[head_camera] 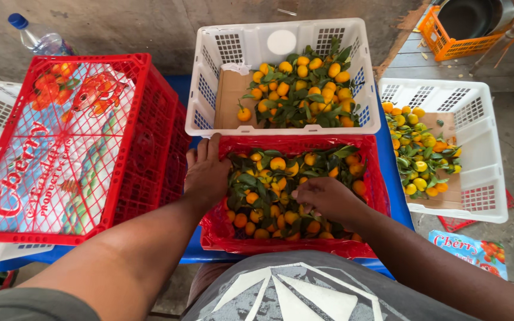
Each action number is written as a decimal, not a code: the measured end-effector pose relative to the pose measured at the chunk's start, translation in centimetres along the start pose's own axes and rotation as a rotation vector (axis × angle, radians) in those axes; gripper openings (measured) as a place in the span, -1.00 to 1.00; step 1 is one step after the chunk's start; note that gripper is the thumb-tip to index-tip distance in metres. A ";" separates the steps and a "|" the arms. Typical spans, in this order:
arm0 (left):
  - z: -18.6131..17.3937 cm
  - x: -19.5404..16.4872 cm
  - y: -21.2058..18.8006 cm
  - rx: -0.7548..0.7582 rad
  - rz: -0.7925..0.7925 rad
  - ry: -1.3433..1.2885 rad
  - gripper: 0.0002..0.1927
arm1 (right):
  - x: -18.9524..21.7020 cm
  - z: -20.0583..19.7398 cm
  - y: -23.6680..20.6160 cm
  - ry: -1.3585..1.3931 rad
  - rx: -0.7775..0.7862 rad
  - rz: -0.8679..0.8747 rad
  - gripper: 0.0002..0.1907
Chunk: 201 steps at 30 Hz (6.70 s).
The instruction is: The person picks small citrus fruits from a red bag, removes leaves and stems by hand, and places the cleaned fruit into a white crate. The process is repeated continuously throughout the clip.
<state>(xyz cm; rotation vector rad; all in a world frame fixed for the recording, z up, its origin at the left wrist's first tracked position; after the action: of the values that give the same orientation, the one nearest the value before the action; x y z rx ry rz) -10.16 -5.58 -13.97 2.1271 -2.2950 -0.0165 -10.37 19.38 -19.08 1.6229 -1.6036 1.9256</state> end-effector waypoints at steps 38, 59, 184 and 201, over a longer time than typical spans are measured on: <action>-18.2 -7.5 -2.4 0.043 0.091 -1.740 -0.60 | 21.1 -1.0 -15.8 0.128 -0.190 -0.808 -0.53; -8.2 -3.9 -1.6 0.034 -0.438 -1.694 -0.57 | 14.6 -5.7 -11.9 0.354 -0.295 -0.635 -0.79; -0.8 -4.2 -7.0 0.256 -0.646 -1.543 -0.69 | 6.5 -4.2 2.5 -0.555 -0.094 -0.270 -0.71; 2.3 -3.8 -8.5 0.246 -0.638 -1.544 -0.67 | 1.0 -2.9 0.9 -0.617 -0.279 -0.370 -0.66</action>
<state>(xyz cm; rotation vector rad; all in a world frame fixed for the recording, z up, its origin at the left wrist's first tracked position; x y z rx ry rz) -1.41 -2.41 -16.42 3.4884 -1.5953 -2.0748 -13.17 20.76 -18.38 2.3094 -1.5046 1.0213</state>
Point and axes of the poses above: each hand's wrist, its own y-axis towards the middle knuckle, its own z-axis out of the palm, x = y × z, the point moved 9 cm from there along y, towards the middle knuckle, and after that the axes turned 1 degree about -x, right-handed, at the moved point
